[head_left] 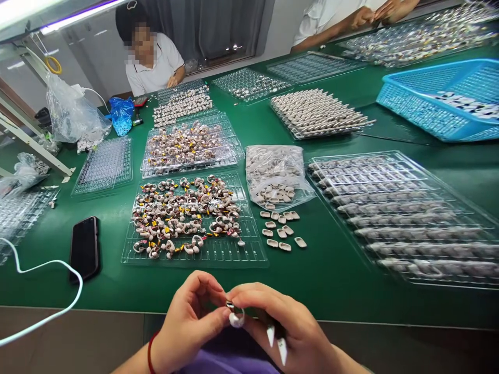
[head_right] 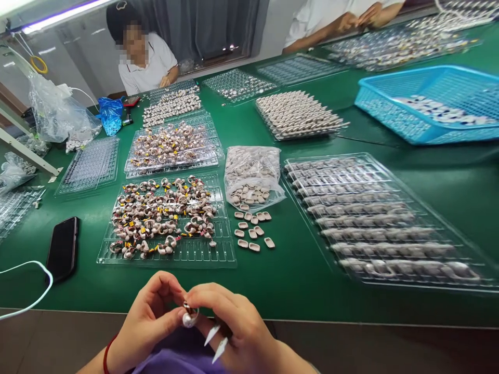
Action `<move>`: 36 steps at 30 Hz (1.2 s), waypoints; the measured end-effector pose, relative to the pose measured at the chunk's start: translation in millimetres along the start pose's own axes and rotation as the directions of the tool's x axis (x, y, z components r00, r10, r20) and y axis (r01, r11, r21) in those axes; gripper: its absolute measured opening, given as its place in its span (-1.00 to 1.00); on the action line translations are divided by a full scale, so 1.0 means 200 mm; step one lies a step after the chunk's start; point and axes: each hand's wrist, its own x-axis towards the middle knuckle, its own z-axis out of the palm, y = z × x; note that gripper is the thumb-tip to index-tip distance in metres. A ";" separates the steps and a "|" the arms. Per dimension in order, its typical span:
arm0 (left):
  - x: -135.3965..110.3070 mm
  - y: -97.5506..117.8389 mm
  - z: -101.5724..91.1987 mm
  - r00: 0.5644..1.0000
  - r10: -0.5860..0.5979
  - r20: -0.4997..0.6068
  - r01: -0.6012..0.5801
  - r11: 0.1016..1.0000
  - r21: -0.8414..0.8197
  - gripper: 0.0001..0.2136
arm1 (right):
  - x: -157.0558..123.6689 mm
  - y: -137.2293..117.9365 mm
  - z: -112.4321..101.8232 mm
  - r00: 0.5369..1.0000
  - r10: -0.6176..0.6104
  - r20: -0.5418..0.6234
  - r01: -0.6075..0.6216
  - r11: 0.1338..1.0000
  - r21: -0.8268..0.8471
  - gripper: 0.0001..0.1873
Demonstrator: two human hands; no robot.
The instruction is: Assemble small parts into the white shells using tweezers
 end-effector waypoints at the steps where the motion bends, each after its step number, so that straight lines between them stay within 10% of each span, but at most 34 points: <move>1: 0.00 0.00 -0.01 1.000 0.005 0.015 -0.005 1.000 0.003 -0.76 | 0.00 0.00 0.00 1.000 0.009 0.003 -0.009 1.000 0.020 -0.74; 8: 0.02 0.02 -0.04 0.992 -0.017 0.127 0.002 0.993 0.118 -0.71 | 0.02 -0.01 -0.02 0.995 0.047 0.086 -0.054 0.995 0.080 -0.74; 17: 0.05 0.00 -0.05 0.989 0.103 -0.110 -0.074 0.969 0.237 -0.92 | 0.01 0.03 -0.06 0.955 0.285 0.077 -0.262 0.938 -0.226 -0.74; 36: 0.06 -0.04 -0.09 0.986 0.094 -0.136 -0.096 0.995 -0.009 -0.93 | -0.06 -0.03 0.01 0.998 0.070 -0.003 -0.067 0.935 -0.350 -0.68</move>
